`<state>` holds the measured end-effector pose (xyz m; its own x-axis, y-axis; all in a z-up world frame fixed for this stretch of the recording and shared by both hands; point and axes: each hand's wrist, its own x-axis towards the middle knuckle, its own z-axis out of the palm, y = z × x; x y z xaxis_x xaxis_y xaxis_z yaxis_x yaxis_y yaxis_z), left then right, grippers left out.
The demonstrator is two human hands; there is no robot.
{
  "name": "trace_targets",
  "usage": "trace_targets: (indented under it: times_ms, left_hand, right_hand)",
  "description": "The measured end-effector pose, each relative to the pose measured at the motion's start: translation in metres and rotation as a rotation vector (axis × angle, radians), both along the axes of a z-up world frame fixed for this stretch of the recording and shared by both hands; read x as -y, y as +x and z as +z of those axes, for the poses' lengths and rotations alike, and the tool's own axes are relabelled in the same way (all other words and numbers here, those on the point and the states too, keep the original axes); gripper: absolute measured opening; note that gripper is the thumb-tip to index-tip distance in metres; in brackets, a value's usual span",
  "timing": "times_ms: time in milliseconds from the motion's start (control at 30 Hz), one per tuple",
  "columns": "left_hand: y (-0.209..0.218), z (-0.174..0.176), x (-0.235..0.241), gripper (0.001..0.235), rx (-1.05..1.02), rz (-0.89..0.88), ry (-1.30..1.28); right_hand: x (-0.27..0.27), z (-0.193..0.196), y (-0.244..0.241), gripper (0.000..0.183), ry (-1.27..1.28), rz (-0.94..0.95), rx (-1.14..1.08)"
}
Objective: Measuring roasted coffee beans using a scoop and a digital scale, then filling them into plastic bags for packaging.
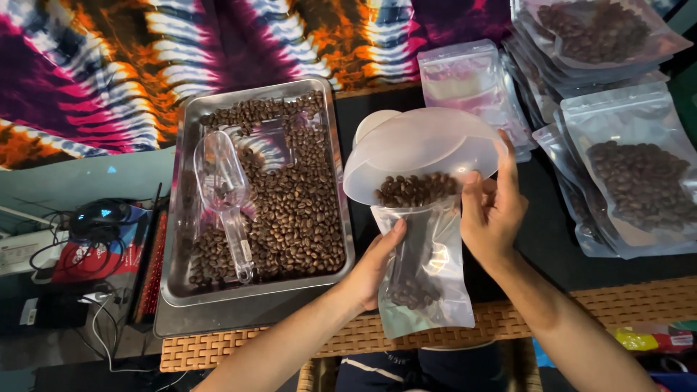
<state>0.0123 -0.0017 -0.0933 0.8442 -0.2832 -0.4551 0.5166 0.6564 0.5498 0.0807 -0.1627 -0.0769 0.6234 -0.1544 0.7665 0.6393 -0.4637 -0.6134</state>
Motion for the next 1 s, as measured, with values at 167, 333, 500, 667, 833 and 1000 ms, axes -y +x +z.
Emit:
trace_targets:
  times_ms: [167, 333, 500, 667, 833, 1000]
  left_hand:
    - [-0.005, 0.001, -0.002, 0.105, -0.009, 0.013, 0.003]
    - [-0.008, 0.006, 0.000, 0.103, 0.034, -0.017, 0.026]
    - [-0.006, -0.001, 0.001, 0.095, 0.048, 0.001, 0.047]
    - [-0.006, -0.001, 0.002, 0.098, 0.038, -0.013, 0.056]
    - [-0.010, 0.025, 0.001, 0.105, 0.008, -0.035, 0.111]
    - [-0.006, 0.023, -0.001, 0.111, 0.032, -0.043, 0.134]
  right_hand:
    - [-0.006, 0.002, -0.003, 0.049, 0.051, 0.008, 0.071]
    - [0.009, -0.016, 0.003, 0.051, 0.084, 0.014, 0.198]
    - [0.016, -0.018, 0.006, 0.056, 0.054, 0.051, 0.288]
    - [-0.008, 0.021, -0.004, 0.048, 0.126, 0.092, 0.116]
    - [-0.008, 0.049, 0.016, 0.044, 0.299, 0.156, -0.201]
    - [0.002, 0.043, 0.044, 0.052, 0.449, 0.269, -0.614]
